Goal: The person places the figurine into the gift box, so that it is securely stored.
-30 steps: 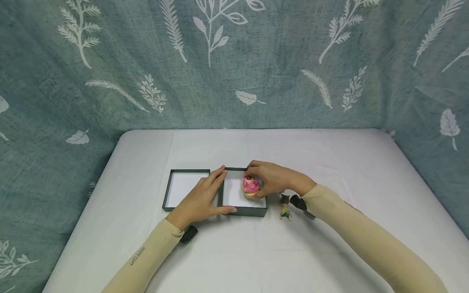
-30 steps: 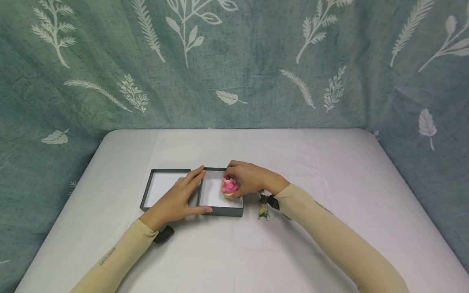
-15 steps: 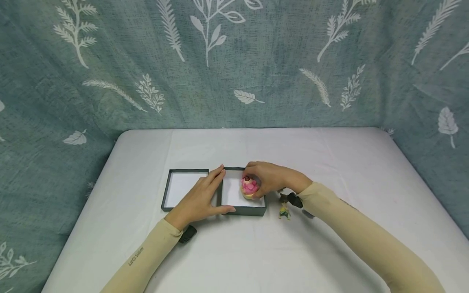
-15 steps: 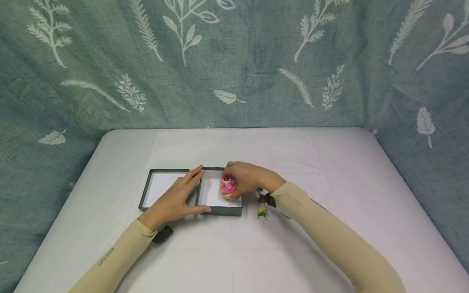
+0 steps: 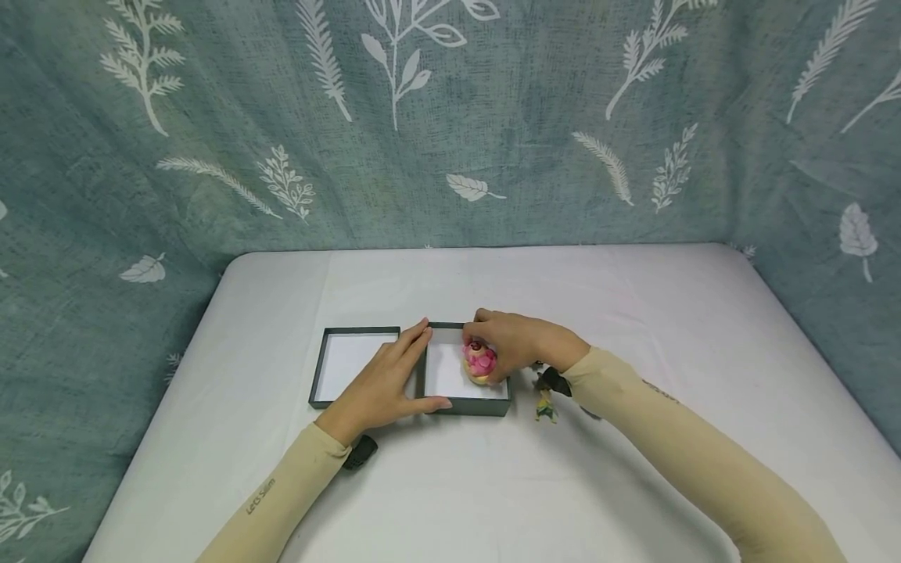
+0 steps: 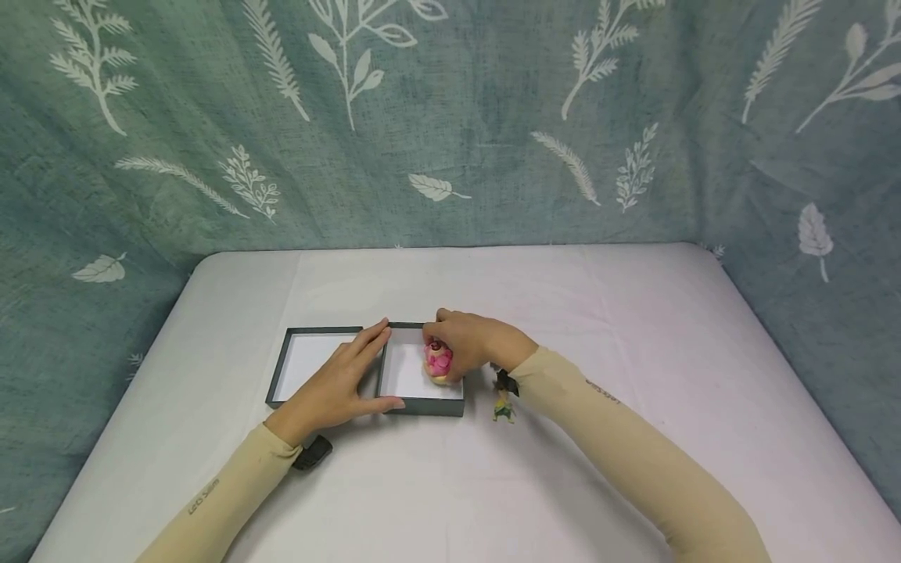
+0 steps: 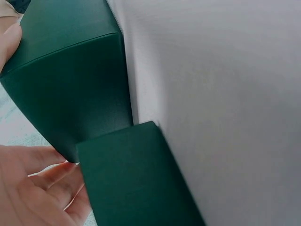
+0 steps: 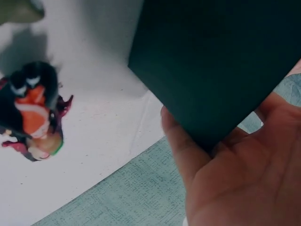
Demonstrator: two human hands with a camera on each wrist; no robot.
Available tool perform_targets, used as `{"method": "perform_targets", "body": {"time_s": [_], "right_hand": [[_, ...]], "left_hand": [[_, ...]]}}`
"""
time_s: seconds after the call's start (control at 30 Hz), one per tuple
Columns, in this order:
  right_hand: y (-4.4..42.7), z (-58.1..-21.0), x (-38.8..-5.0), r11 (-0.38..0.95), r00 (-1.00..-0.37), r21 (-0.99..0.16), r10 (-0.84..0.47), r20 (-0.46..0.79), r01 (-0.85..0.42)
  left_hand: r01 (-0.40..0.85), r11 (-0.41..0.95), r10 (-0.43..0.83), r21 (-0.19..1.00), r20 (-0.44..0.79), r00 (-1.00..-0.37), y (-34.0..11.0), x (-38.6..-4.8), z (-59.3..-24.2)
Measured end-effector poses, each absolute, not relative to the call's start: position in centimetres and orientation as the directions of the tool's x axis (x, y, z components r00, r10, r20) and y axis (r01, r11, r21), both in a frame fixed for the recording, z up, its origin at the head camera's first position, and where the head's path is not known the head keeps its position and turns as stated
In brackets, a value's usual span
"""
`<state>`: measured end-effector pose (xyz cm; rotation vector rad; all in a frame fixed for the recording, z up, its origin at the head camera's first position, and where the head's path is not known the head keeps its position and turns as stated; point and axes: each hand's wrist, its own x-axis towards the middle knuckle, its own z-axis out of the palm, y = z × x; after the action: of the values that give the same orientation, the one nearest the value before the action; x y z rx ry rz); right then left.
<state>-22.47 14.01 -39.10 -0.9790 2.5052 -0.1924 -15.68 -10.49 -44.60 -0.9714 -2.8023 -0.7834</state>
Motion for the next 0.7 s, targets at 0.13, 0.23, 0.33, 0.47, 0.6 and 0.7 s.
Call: {"method": "perform_targets", "body": {"time_s": [0.13,0.23,0.33,0.47,0.6,0.7], "right_hand": [[13.97,-38.96,-22.47,0.744,-0.662,-0.275,-0.668,-0.339,-0.609],[13.93,-38.85,-22.45,0.746,-0.668,-0.279,-0.666,-0.332,-0.604],[13.90,-38.76,-22.42,0.745,-0.669,-0.283,-0.667,-0.328,-0.604],[13.90,-38.71,-22.39,0.746,-0.671,-0.282,-0.666,-0.325,-0.603],[14.00,-38.93,-22.31,0.748,-0.675,-0.287,-0.664,-0.321,-0.599],[14.29,-39.18,-22.13,0.744,-0.676,-0.289,-0.668,-0.312,-0.602]], "left_hand": [[0.594,0.673,0.558,0.440,0.224,-0.799,-10.46,-15.75,-44.41],[0.591,0.677,0.557,0.438,0.218,-0.801,-10.45,-15.80,-44.29],[0.590,0.679,0.556,0.437,0.219,-0.802,-10.46,-15.82,-44.22],[0.590,0.678,0.556,0.438,0.218,-0.802,-10.50,-15.88,-44.18],[0.575,0.685,0.552,0.448,0.196,-0.810,-10.45,-15.82,-44.28],[0.566,0.685,0.550,0.459,0.184,-0.815,-10.37,-15.65,-44.52]]}}
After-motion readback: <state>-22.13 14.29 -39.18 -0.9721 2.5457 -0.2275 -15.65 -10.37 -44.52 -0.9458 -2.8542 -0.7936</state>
